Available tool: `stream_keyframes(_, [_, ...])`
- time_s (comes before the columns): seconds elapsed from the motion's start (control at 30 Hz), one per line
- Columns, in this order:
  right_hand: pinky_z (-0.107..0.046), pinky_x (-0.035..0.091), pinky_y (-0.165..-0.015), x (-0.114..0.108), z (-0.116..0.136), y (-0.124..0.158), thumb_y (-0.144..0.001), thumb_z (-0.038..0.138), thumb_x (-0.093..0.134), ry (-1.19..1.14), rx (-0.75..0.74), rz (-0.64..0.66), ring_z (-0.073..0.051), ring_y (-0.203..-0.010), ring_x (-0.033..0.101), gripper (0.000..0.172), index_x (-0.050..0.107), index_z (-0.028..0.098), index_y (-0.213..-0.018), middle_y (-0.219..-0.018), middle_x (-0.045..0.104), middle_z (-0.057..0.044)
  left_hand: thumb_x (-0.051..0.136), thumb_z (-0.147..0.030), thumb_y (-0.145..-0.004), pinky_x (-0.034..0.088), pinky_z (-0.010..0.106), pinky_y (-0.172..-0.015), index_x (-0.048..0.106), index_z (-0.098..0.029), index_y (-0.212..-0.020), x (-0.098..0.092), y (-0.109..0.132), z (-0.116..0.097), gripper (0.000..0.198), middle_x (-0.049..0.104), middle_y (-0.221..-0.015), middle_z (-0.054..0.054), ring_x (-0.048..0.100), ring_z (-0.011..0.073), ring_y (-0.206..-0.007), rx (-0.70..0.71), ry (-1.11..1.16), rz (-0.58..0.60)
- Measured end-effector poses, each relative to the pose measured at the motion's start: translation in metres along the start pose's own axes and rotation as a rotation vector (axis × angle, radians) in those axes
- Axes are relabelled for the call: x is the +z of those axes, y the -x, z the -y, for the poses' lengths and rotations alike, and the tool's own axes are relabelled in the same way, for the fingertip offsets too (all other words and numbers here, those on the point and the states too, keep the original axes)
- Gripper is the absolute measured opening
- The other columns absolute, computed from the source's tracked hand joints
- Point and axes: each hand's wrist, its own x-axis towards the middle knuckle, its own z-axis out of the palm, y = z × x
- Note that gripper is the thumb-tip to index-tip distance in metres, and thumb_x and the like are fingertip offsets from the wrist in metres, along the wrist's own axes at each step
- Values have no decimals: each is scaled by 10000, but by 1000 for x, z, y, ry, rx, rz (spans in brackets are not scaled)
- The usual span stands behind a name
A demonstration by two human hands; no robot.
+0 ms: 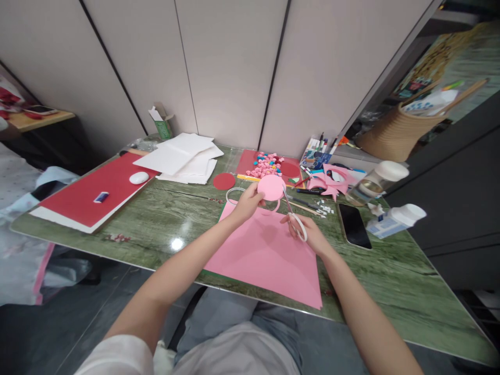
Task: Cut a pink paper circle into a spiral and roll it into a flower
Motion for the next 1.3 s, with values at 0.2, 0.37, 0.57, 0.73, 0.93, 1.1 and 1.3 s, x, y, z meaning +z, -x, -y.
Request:
stream_keyframes(0.2, [-233, 304, -445, 1, 3, 1, -800, 469, 408, -12, 3, 4, -81, -426, 376, 395, 581, 124, -885, -460, 407, 45, 428, -175, -705, 376, 209, -541, 490, -140, -908, -1, 0, -1, 215, 481, -719, -7, 468, 73, -543, 3, 8, -23])
stream_keyframes(0.37, [-233, 311, -460, -1, 1, 1, -816, 445, 397, -15, 6, 16, -85, -448, 385, 384, 580, 120, -909, -482, 416, 38, 403, -152, -695, 369, 208, -533, 495, -143, -876, -1, 0, 1, 204, 468, -657, -21, 457, 74, -530, -3, -26, 34])
stream_keyframes(0.57, [-228, 311, -472, -4, -3, 0, -828, 428, 388, -18, 13, 30, -84, -467, 395, 374, 576, 124, -934, -510, 425, 33, 395, -148, -685, 345, 203, -523, 470, -143, -771, -3, -1, 4, 114, 468, -581, -26, 453, 79, -525, -21, -98, 80])
stream_keyframes(0.73, [-225, 318, -471, -4, -2, 0, -813, 454, 399, 2, 24, 25, -85, -461, 396, 392, 583, 128, -929, -501, 422, 36, 389, -149, -684, 345, 207, -526, 460, -143, -754, -3, 0, 0, 100, 462, -564, -29, 454, 82, -519, -24, -115, 75])
stream_keyframes(0.93, [-226, 311, -459, -4, -1, 0, -807, 463, 403, 21, 13, 19, -83, -446, 386, 404, 586, 121, -920, -491, 414, 37, 392, -153, -680, 357, 208, -519, 484, -139, -805, -4, -3, 0, 156, 475, -632, -22, 462, 79, -521, -13, -100, 57])
stream_keyframes(1.1, [-231, 308, -458, -5, 0, 0, -803, 464, 411, 37, 6, 24, -85, -441, 378, 399, 592, 122, -903, -482, 408, 39, 416, -161, -674, 369, 203, -522, 503, -139, -818, -7, -5, 1, 170, 500, -690, -11, 469, 75, -536, -33, -61, 19])
stream_keyframes(1.3, [-229, 303, -452, -5, 1, 1, -806, 457, 408, 51, 8, 33, -80, -432, 368, 392, 593, 122, -895, -470, 408, 43, 427, -157, -666, 378, 200, -519, 510, -140, -792, -9, -8, 1, 151, 495, -652, -17, 470, 77, -539, -43, -31, -10])
